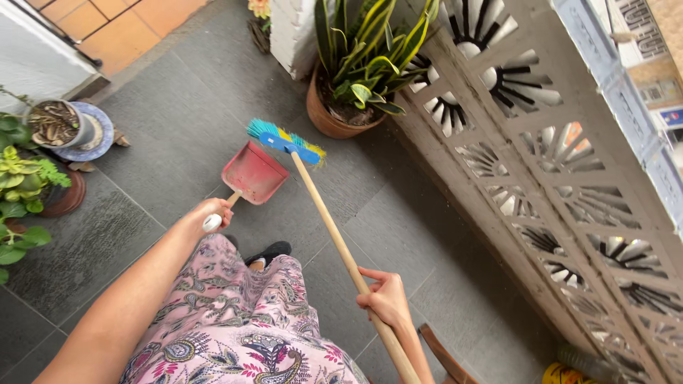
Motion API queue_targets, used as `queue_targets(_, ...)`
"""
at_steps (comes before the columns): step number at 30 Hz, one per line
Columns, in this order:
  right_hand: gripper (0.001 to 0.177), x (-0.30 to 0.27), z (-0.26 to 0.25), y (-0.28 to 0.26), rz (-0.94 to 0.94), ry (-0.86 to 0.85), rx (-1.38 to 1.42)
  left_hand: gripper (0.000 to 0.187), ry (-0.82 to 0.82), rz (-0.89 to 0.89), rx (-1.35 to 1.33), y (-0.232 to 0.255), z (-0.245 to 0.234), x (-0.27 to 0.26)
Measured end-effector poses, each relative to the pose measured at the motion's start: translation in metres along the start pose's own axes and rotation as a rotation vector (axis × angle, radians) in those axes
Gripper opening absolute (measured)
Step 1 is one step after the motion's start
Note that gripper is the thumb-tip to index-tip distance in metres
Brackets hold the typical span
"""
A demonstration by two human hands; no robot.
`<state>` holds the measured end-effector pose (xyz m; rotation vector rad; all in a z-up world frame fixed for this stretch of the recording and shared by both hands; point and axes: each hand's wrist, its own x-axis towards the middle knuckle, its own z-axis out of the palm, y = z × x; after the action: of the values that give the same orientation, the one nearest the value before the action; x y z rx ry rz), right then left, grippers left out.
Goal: The person sweeps a tiled balcony floor using a broom and dustpan, moving around potted plants and furniture. They sweep debris into the dustpan, reposition a wooden chair to clean underneath it, and continue sweeping the area.
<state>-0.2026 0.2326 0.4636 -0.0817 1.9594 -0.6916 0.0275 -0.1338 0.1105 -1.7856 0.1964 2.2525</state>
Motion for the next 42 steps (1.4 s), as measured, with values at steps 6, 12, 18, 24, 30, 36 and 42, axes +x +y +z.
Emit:
queue_targets(6,0.07,0.002,0.035,-0.106,-0.09,-0.085,-0.103,0.023,0.086,0.144,0.085,0.052,-0.058,-0.05)
queue_targets(12,0.068,0.036,0.056,-0.201,-0.129,-0.148,-0.191,0.024,0.01,0.226,0.074,0.125,-0.086,-0.071)
queue_targets(18,0.07,0.069,0.074,-0.267,-0.206,-0.151,-0.293,0.025,0.011,0.103,-0.063,0.206,-0.085,-0.076)
queue_targets(24,0.069,0.088,0.08,-0.312,-0.18,-0.167,-0.375,0.025,0.03,0.158,-0.044,0.247,-0.077,-0.065)
queue_targets(30,0.072,0.113,0.08,-0.333,-0.184,-0.18,-0.417,0.026,0.042,0.142,-0.033,0.271,-0.072,-0.043)
queue_targets(36,0.073,0.135,0.086,-0.334,-0.162,-0.172,-0.417,0.025,0.028,0.131,-0.033,0.29,-0.065,-0.023)
queue_targets(42,0.071,0.149,0.079,-0.339,-0.203,-0.171,-0.444,0.025,0.021,0.146,-0.02,0.278,-0.084,-0.039)
